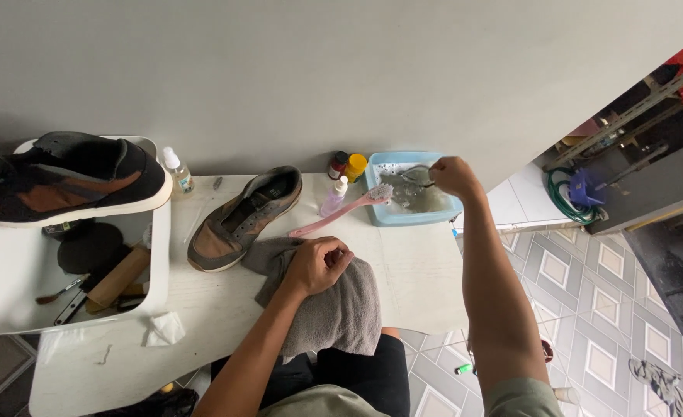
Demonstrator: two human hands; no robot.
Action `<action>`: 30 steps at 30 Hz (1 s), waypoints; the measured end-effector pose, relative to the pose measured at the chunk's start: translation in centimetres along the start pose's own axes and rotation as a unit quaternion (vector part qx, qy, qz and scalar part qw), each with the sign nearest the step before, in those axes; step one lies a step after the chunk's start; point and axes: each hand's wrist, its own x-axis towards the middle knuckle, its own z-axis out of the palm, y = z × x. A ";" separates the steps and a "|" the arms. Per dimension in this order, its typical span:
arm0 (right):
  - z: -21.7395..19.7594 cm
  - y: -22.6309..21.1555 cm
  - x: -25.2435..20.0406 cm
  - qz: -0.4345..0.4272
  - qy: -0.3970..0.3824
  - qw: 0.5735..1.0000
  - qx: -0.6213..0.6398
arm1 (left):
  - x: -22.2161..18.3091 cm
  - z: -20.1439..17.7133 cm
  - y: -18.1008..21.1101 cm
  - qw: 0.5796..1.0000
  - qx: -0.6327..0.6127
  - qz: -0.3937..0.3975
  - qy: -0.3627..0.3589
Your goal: Cleaning shoe laces by scrubbing them with a toothbrush and soapy water at a workstation.
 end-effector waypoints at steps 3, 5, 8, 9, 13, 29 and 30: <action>-2.5 -0.1 0.9 -0.018 0.076 0.995 0.064 | -0.1 0.2 -0.4 1.000 -0.023 -0.013 -0.002; -4.5 -0.9 0.1 -0.035 0.115 0.989 0.083 | -0.1 0.2 -0.6 1.000 -0.017 -0.016 -0.002; -7.2 -2.8 -2.0 -0.059 0.174 0.976 0.120 | -0.2 0.0 -0.3 1.000 -0.013 -0.014 -0.003; -8.1 -3.4 -2.9 -0.066 0.194 0.969 0.137 | -0.2 0.0 -0.1 1.000 -0.014 -0.008 -0.003; -6.9 -2.9 -2.7 -0.079 0.204 0.966 0.134 | -0.1 0.1 -0.2 1.000 -0.017 -0.012 -0.001; 3.3 -0.7 -2.9 0.010 -0.117 0.991 -0.066 | -0.1 0.1 -0.1 1.000 -0.017 -0.004 -0.004; 4.4 0.3 -1.5 0.042 -0.100 0.992 -0.069 | -0.1 0.1 -0.2 1.000 -0.016 -0.005 -0.003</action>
